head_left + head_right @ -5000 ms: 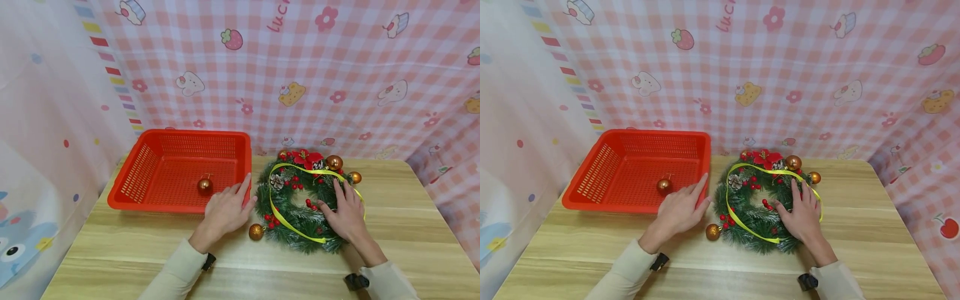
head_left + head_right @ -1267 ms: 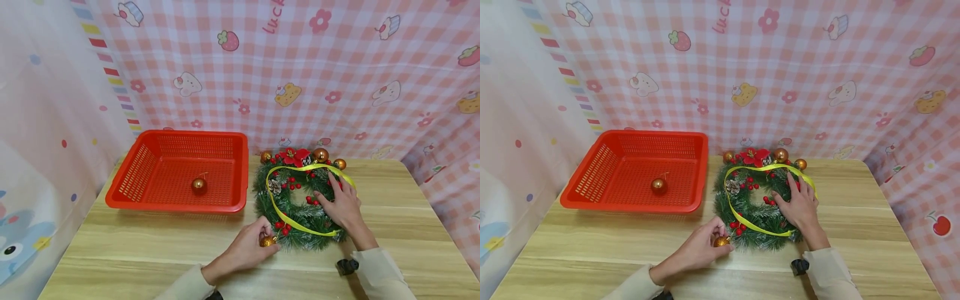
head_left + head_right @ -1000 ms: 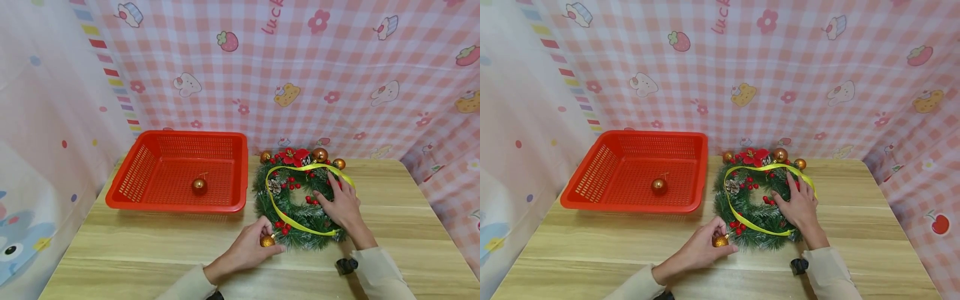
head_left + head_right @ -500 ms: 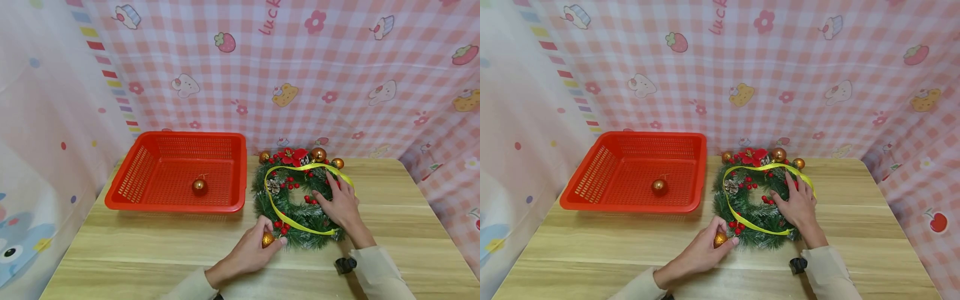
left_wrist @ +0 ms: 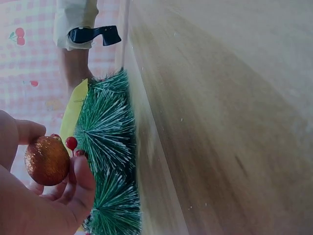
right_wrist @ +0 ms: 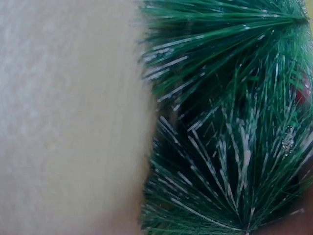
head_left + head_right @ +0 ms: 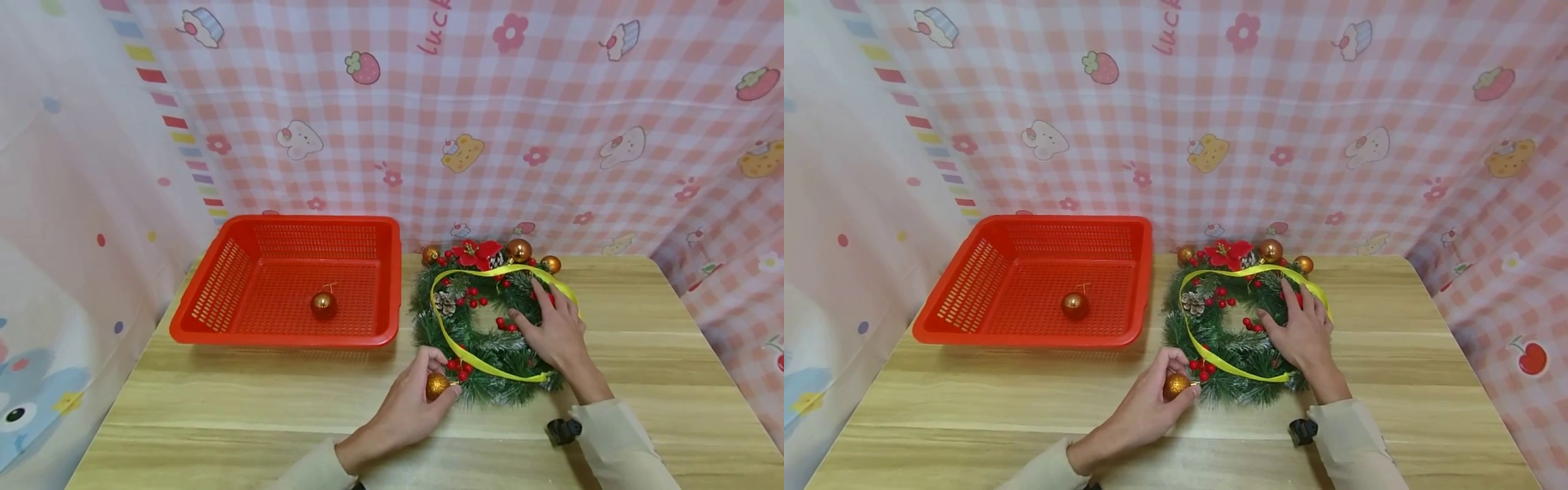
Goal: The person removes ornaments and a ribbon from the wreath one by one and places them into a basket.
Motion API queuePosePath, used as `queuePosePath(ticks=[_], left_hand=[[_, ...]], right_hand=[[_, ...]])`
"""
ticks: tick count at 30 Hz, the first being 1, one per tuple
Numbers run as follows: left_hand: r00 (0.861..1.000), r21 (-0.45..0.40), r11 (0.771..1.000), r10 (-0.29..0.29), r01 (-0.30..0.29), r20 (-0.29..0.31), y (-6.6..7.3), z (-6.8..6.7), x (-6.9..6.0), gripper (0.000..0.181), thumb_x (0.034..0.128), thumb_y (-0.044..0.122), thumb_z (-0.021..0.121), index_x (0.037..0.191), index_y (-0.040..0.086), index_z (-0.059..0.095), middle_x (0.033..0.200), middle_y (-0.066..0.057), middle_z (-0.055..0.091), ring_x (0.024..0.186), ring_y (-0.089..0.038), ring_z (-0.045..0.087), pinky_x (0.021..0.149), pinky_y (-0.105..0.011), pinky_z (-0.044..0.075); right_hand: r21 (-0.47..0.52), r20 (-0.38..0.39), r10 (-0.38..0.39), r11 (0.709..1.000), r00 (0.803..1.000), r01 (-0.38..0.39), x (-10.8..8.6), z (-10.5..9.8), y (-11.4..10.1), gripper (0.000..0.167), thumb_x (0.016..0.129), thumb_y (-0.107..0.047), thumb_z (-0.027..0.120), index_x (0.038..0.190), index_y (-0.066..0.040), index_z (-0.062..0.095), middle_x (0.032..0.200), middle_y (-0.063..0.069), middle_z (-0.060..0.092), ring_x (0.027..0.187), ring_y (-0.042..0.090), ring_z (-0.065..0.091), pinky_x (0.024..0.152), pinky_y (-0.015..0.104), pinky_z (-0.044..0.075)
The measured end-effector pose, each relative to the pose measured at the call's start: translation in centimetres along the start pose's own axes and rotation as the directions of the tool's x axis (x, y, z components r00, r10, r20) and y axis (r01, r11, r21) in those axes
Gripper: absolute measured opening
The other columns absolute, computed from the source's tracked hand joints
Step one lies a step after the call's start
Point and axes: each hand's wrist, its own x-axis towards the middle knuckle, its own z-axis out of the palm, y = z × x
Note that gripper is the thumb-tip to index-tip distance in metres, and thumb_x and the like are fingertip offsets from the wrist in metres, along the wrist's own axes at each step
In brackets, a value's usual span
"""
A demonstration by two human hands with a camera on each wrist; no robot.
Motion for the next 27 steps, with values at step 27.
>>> queuePosePath(ticks=[27], left_hand=[[0.996,0.065,0.997,0.043,-0.038,-0.077,0.47,0.51,-0.21,0.034,0.0883,0.010,0.069,0.115,0.017,0.050,0.102,0.006,0.057,0.103,-0.013,0.048,0.090,-0.029,0.041]], right_hand=[[0.007,-0.003,0.000,1.000,1.000,0.000,-0.06,-0.05,-0.09,0.083,0.097,-0.057,0.049,0.160,-0.014,0.015,0.159,0.031,0.011,0.141,0.058,0.011,0.099,0.078,0.017]])
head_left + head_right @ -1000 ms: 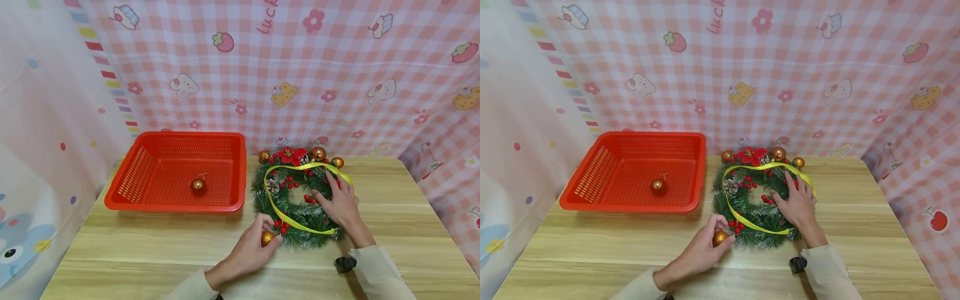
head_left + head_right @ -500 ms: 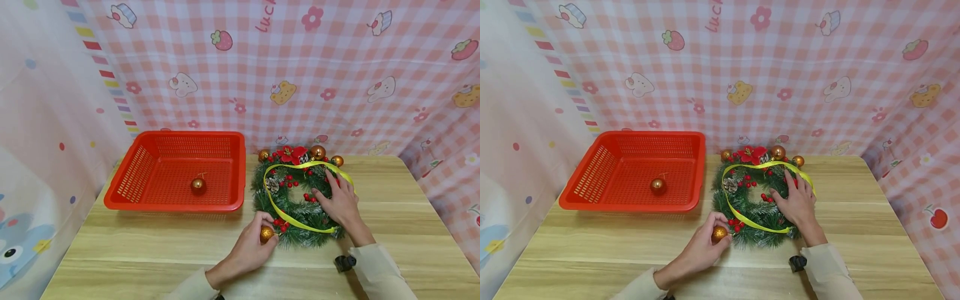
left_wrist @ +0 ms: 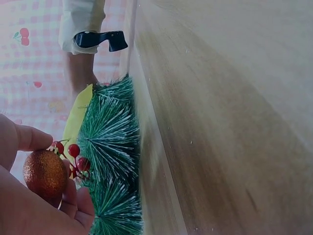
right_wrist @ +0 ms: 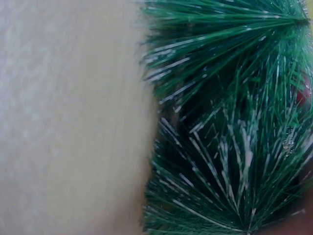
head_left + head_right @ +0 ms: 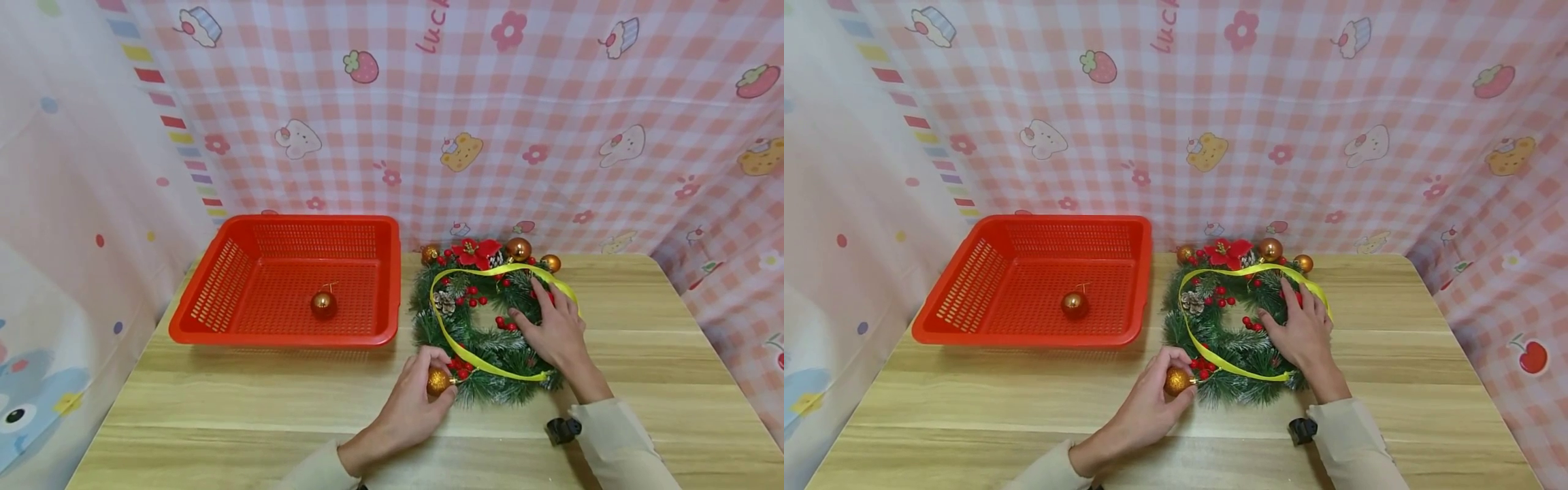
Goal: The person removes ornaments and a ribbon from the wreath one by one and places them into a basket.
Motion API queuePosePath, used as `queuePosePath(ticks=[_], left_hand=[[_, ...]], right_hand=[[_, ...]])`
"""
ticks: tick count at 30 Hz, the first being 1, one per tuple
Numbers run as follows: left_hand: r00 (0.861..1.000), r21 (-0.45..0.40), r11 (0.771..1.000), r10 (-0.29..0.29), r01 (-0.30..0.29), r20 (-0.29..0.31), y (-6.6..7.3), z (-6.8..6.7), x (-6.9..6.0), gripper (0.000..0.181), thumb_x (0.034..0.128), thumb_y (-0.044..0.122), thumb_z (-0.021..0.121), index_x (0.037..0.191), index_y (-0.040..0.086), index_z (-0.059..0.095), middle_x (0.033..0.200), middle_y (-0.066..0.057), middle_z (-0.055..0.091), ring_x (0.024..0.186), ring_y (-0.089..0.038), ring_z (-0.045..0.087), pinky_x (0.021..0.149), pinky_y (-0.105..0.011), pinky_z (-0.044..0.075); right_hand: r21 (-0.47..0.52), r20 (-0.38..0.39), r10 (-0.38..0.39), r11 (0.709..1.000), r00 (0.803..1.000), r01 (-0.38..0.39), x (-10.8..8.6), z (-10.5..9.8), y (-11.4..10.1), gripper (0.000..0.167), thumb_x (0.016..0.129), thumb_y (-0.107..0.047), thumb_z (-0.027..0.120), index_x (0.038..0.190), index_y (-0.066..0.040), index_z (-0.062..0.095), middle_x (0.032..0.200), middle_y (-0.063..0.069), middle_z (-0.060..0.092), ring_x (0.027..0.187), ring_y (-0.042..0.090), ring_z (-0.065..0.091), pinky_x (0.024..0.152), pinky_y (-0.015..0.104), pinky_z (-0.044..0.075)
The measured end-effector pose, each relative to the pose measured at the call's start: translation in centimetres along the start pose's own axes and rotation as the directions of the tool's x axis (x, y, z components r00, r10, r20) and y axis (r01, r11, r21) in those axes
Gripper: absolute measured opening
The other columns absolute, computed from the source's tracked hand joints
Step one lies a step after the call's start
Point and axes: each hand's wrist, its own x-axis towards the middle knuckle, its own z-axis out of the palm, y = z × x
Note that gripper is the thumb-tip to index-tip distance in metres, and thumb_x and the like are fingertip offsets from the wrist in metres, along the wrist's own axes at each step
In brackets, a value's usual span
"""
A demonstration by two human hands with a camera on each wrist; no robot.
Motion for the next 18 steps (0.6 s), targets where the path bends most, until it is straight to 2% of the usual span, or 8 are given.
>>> queuePosePath(ticks=[7,18], left_hand=[[1.000,-0.003,1.000,-0.002,0.002,0.000,0.00,-0.10,0.01,0.035,0.0882,0.010,0.070,0.116,0.018,0.050,0.103,0.006,0.056,0.103,-0.013,0.048,0.088,-0.028,0.041],[1.000,-0.012,1.000,0.026,-0.026,0.008,0.48,-0.61,0.28,0.038,0.0867,0.010,0.071,0.118,0.019,0.051,0.105,0.007,0.058,0.102,-0.011,0.048,0.084,-0.025,0.042]], right_hand=[[-0.003,-0.002,0.002,1.000,1.000,-0.002,0.08,0.06,0.07,0.083,0.097,-0.057,0.049,0.160,-0.015,0.015,0.160,0.031,0.012,0.141,0.057,0.011,0.098,0.078,0.017],[-0.001,-0.005,-0.004,1.000,1.000,0.004,0.07,0.10,0.09,0.082,0.097,-0.055,0.049,0.160,-0.014,0.015,0.159,0.031,0.012,0.141,0.057,0.012,0.098,0.078,0.018]])
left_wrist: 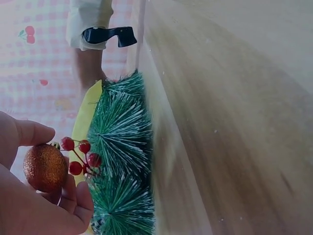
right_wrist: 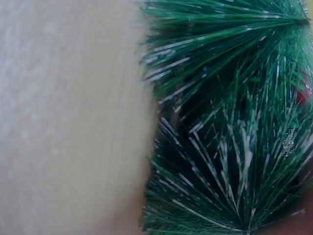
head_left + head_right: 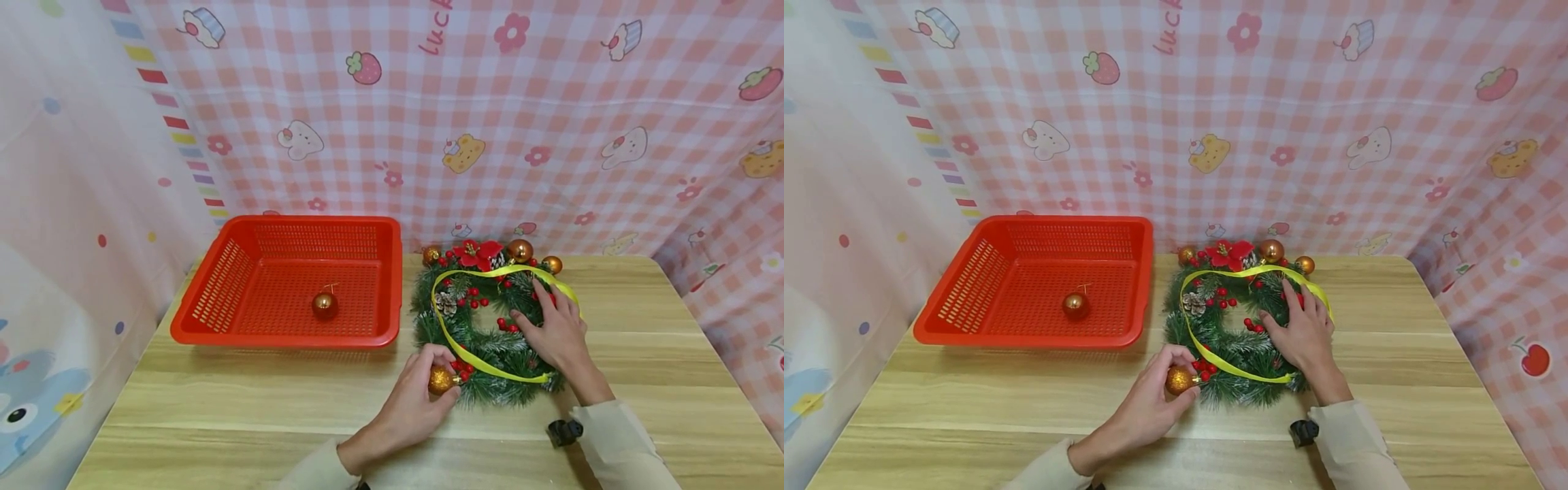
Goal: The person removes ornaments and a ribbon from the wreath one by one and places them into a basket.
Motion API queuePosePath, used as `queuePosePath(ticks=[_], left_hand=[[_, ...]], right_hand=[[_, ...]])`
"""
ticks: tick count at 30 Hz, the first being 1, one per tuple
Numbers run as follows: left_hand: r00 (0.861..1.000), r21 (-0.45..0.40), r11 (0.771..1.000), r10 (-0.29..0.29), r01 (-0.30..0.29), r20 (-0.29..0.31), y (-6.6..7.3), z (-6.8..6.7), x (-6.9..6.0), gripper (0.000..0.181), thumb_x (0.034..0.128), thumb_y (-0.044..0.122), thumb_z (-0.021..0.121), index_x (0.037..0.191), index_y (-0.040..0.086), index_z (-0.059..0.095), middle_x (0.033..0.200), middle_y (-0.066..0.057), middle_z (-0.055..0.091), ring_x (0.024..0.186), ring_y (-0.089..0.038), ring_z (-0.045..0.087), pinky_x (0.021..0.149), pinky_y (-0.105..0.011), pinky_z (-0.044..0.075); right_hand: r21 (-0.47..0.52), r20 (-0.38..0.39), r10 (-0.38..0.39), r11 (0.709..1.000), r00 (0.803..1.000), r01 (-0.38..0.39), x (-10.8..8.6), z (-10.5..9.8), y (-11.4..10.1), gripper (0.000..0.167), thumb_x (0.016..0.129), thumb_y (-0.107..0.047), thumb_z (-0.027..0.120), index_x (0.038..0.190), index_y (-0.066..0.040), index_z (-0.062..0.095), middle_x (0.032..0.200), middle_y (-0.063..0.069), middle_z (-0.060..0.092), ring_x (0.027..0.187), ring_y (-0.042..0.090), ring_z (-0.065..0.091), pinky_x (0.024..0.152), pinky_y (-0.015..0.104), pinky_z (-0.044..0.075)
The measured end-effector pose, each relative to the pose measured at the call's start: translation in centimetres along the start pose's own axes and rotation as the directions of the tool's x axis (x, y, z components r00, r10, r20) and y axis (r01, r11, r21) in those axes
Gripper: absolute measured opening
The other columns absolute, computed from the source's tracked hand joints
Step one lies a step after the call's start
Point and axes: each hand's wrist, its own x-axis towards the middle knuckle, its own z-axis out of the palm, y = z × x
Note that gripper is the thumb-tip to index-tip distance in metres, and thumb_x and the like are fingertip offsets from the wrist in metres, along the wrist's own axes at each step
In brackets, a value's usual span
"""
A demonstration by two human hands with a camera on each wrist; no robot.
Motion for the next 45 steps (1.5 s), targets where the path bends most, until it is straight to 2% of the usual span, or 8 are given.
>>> queuePosePath(ticks=[5,11,19,29,36,41,45], left_hand=[[1.000,0.007,1.000,0.021,-0.021,0.007,0.2,0.1,0.1,0.039,0.0856,0.010,0.072,0.118,0.016,0.052,0.104,0.007,0.058,0.098,-0.009,0.047,0.082,-0.023,0.041],[1.000,-0.011,1.000,0.013,-0.013,0.020,0.4,-0.1,0.1,0.038,0.0862,0.011,0.073,0.118,0.016,0.052,0.105,0.008,0.058,0.099,-0.010,0.048,0.082,-0.024,0.041],[0.999,-0.037,0.999,0.031,-0.030,0.035,0.7,-0.5,0.4,0.039,0.0871,0.012,0.073,0.121,0.013,0.054,0.108,0.007,0.063,0.105,-0.011,0.053,0.093,-0.030,0.042],[0.994,-0.070,0.997,0.052,-0.046,0.099,1.2,-1.4,0.7,0.037,0.0895,0.014,0.073,0.122,0.016,0.054,0.111,0.004,0.065,0.103,-0.009,0.053,0.087,-0.025,0.044],[0.997,-0.093,0.993,0.069,-0.065,0.038,1.7,-3.2,1.2,0.037,0.0903,0.011,0.071,0.123,0.013,0.053,0.111,0.002,0.063,0.103,-0.010,0.057,0.087,-0.026,0.047],[0.999,-0.102,0.994,0.045,-0.046,-0.009,2.1,-5.0,1.6,0.037,0.0891,0.008,0.071,0.120,0.016,0.053,0.112,-0.001,0.063,0.105,-0.013,0.057,0.091,-0.028,0.049],[0.998,-0.110,0.993,0.037,-0.043,-0.054,1.9,-6.4,2.0,0.037,0.0881,0.005,0.071,0.119,0.015,0.054,0.111,-0.006,0.064,0.101,-0.015,0.059,0.083,-0.026,0.052]], right_hand=[[0.004,-0.004,-0.003,1.000,1.000,0.003,0.0,0.1,0.0,0.082,0.097,-0.055,0.049,0.160,-0.014,0.015,0.159,0.031,0.012,0.141,0.057,0.012,0.097,0.078,0.018],[0.010,-0.009,-0.007,1.000,1.000,0.007,-0.1,0.1,-0.1,0.081,0.097,-0.055,0.049,0.160,-0.014,0.016,0.159,0.032,0.013,0.140,0.058,0.013,0.097,0.078,0.017],[0.002,0.001,0.001,1.000,1.000,-0.001,-0.1,0.0,0.0,0.082,0.097,-0.054,0.049,0.160,-0.014,0.016,0.159,0.032,0.012,0.141,0.058,0.012,0.098,0.078,0.017],[-0.002,0.004,0.005,1.000,1.000,-0.005,0.0,0.1,0.0,0.082,0.097,-0.055,0.049,0.160,-0.014,0.015,0.159,0.031,0.012,0.141,0.057,0.013,0.098,0.078,0.017],[-0.002,0.009,0.006,1.000,1.000,-0.006,0.0,0.0,0.0,0.082,0.097,-0.055,0.049,0.160,-0.015,0.015,0.159,0.031,0.011,0.141,0.057,0.012,0.098,0.078,0.017],[-0.002,0.011,0.010,1.000,1.000,-0.009,0.0,0.0,0.0,0.082,0.097,-0.055,0.049,0.160,-0.015,0.014,0.159,0.031,0.011,0.141,0.057,0.012,0.098,0.078,0.017],[0.000,0.010,0.008,1.000,1.000,-0.008,0.0,0.0,-0.1,0.082,0.097,-0.055,0.049,0.160,-0.015,0.014,0.159,0.031,0.011,0.141,0.057,0.012,0.098,0.078,0.017]])
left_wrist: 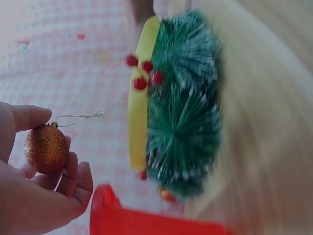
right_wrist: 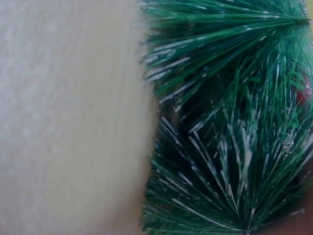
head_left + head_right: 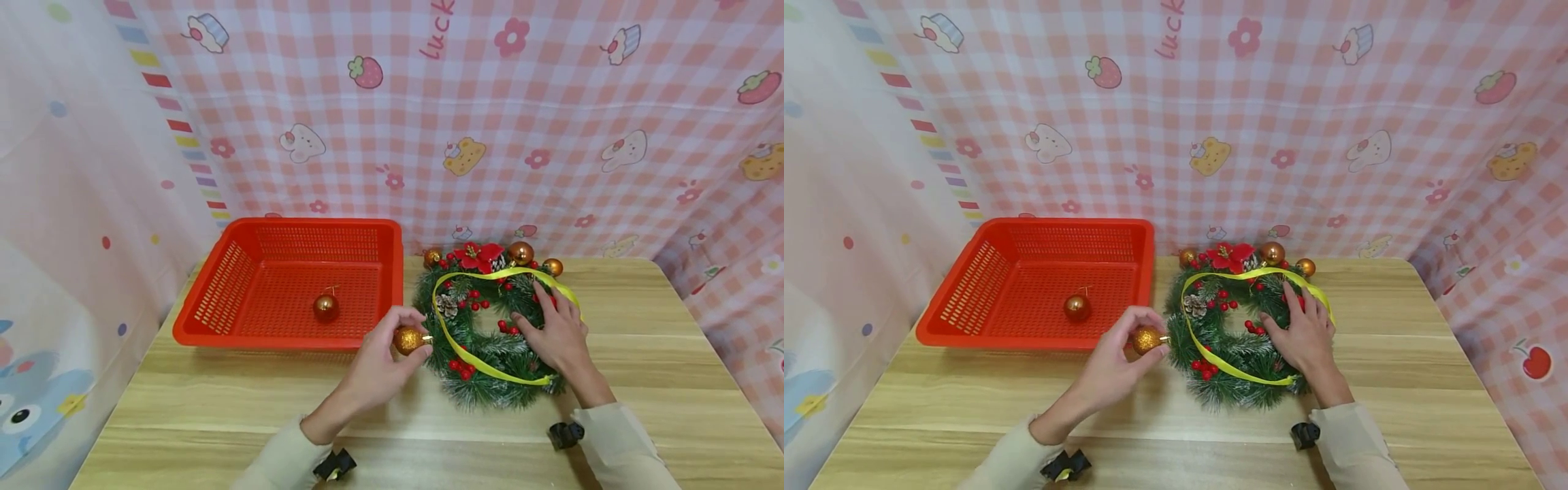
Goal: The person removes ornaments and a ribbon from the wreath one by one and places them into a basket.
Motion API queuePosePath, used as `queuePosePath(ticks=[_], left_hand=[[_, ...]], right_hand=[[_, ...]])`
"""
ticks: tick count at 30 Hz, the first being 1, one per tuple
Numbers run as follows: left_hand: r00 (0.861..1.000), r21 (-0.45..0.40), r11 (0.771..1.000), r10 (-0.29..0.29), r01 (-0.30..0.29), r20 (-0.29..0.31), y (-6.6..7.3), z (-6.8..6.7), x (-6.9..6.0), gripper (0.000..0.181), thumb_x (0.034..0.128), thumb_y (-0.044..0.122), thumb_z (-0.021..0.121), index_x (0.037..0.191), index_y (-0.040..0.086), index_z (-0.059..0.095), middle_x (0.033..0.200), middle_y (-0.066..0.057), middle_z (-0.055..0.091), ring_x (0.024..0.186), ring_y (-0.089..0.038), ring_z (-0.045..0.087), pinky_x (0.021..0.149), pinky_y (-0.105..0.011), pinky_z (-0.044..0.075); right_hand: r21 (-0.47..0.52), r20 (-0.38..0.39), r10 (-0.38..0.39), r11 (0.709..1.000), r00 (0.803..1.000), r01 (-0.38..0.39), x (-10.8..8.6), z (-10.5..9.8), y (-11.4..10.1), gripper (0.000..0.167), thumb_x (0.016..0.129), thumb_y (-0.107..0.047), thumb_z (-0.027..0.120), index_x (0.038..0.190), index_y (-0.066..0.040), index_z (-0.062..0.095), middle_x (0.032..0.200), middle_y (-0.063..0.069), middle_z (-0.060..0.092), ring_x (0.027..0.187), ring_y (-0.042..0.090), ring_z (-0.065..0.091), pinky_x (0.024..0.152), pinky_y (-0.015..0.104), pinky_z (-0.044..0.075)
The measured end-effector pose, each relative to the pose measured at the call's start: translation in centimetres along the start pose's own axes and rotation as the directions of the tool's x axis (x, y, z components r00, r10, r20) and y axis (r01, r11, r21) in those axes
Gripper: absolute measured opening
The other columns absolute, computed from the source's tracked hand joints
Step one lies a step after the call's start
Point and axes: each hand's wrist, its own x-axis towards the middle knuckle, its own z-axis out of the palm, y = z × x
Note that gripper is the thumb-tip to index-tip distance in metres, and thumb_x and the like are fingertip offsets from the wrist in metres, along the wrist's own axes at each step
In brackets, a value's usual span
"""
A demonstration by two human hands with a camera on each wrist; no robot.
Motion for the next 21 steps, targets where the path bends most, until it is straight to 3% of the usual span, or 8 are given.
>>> queuePosePath(ticks=[9,15,21], left_hand=[[0.987,0.086,0.996,0.015,-0.001,-0.159,-0.8,-3.6,1.6,0.034,0.0888,0.007,0.072,0.118,0.014,0.055,0.108,-0.004,0.064,0.096,-0.017,0.064,0.082,-0.032,0.055],[0.987,0.119,0.992,-0.020,0.040,-0.162,-1.9,-5.6,2.4,0.035,0.0910,0.010,0.070,0.121,0.015,0.052,0.115,-0.009,0.062,0.098,-0.022,0.065,0.078,-0.033,0.058],[0.984,0.143,0.985,-0.070,0.094,-0.165,-3.0,-7.1,3.0,0.035,0.0914,0.009,0.070,0.120,0.015,0.051,0.110,-0.006,0.063,0.094,-0.022,0.063,0.078,-0.034,0.056]], right_hand=[[-0.009,-0.002,-0.004,1.000,1.000,0.004,0.1,-0.1,0.0,0.082,0.097,-0.056,0.049,0.160,-0.015,0.014,0.159,0.031,0.011,0.141,0.058,0.012,0.098,0.079,0.017],[-0.013,-0.005,-0.007,1.000,1.000,0.007,0.0,-0.3,0.1,0.083,0.097,-0.056,0.049,0.160,-0.015,0.015,0.159,0.032,0.012,0.140,0.058,0.013,0.097,0.079,0.018],[-0.013,-0.006,-0.009,1.000,1.000,0.009,-0.1,-0.1,0.0,0.082,0.097,-0.056,0.049,0.160,-0.015,0.015,0.159,0.032,0.013,0.140,0.058,0.014,0.098,0.079,0.018]])
